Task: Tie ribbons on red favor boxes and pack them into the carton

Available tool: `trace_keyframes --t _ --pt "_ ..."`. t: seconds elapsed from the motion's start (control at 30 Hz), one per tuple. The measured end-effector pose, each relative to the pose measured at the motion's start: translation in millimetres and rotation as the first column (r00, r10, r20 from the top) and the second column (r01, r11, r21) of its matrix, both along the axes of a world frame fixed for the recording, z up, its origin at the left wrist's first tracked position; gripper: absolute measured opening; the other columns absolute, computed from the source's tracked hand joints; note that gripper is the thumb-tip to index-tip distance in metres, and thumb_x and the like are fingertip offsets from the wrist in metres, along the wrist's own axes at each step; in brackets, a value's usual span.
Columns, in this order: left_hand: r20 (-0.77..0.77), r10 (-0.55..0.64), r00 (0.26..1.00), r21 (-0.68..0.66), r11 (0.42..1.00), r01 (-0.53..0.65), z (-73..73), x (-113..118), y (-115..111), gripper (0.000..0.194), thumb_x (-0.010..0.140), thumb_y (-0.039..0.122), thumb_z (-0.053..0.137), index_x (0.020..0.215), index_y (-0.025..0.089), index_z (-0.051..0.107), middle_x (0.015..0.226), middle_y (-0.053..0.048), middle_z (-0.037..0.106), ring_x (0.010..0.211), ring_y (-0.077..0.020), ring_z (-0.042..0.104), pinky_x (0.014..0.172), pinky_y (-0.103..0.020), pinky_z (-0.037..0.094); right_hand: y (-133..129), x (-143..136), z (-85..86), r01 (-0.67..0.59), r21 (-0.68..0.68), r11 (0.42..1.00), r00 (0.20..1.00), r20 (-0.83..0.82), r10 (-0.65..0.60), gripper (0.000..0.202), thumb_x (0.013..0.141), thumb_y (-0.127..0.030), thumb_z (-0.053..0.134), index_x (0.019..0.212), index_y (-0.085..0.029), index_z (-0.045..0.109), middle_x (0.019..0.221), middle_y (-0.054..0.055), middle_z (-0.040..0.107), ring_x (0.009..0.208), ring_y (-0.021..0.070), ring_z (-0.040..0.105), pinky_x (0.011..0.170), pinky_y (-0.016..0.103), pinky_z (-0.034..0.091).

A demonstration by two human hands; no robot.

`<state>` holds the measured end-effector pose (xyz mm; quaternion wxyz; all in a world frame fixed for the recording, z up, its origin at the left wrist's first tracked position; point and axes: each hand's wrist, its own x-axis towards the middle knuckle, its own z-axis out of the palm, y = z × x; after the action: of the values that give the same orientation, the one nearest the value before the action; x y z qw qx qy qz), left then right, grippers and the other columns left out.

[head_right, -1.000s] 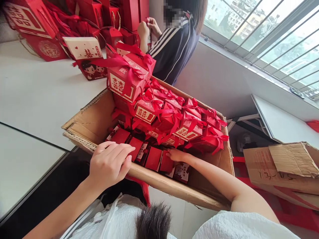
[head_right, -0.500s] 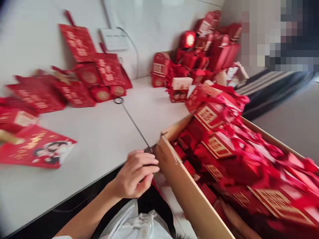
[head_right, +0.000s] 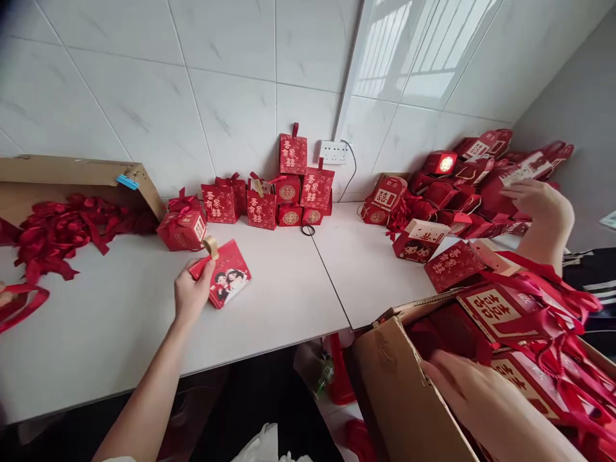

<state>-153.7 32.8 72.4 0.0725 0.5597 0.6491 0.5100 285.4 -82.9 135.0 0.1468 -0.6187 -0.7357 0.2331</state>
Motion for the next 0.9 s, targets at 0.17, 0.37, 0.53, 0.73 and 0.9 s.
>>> trace_keyframes --t 0.17,0.37,0.53,0.73,0.9 --pt "0.060 -0.244 0.968 0.077 0.968 0.239 3.7 50.6 -15.3 0.020 0.086 0.034 0.050 0.083 0.017 0.060 0.078 -0.003 0.066 0.072 -0.0143 0.062 0.068 -0.023 0.048 49.0 -111.3 1.3 -0.252 0.011 0.968 0.965 -0.074 0.252 0.024 0.085 -0.041 0.051 0.099 -0.026 0.061 0.100 0.009 0.063 0.088 0.0293 0.062 0.080 0.049 0.048" --pt "0.482 -0.474 0.737 -0.024 0.833 0.552 31.9 78.5 -38.2 0.028 0.081 0.038 0.055 0.063 0.018 0.051 0.055 0.004 0.048 0.052 -0.0092 0.046 0.048 -0.020 0.038 88.2 -176.2 1.8 -0.171 0.108 0.979 0.922 -0.333 0.198 0.044 0.087 -0.050 0.044 0.117 -0.017 0.044 0.105 0.010 0.060 0.094 0.0223 0.060 0.079 0.038 0.051" --pt "0.643 -0.466 0.608 -0.011 0.788 0.616 51.1 84.4 -47.9 0.027 0.080 0.038 0.055 0.063 0.017 0.051 0.054 0.005 0.046 0.052 -0.0086 0.044 0.050 -0.019 0.037 77.0 -183.1 12.4 -0.091 -0.092 0.992 0.856 -0.517 0.031 0.043 0.083 -0.058 0.046 0.087 -0.016 0.053 0.073 0.003 0.064 0.061 0.0158 0.060 0.052 0.026 0.048" --pt "0.706 -0.520 0.481 0.002 0.680 0.733 60.0 93.8 -53.7 0.021 0.081 0.036 0.054 0.074 0.017 0.060 0.062 0.002 0.058 0.057 -0.0105 0.051 0.052 -0.020 0.040 57.6 -175.1 24.9 0.013 -0.204 0.979 0.805 -0.579 -0.131 0.047 0.079 -0.060 0.050 0.079 -0.014 0.058 0.067 0.003 0.064 0.059 0.0159 0.060 0.049 0.024 0.045" --pt "0.699 -0.561 0.443 0.016 0.632 0.775 66.5 108.4 -57.3 0.020 0.081 0.034 0.055 0.072 0.017 0.060 0.063 0.002 0.058 0.058 -0.0104 0.052 0.053 -0.019 0.040 44.7 -162.9 36.5 0.048 -0.250 0.967 0.790 -0.583 -0.190 0.043 0.079 -0.056 0.053 0.074 -0.013 0.058 0.065 0.002 0.062 0.058 0.0142 0.058 0.049 0.023 0.044"
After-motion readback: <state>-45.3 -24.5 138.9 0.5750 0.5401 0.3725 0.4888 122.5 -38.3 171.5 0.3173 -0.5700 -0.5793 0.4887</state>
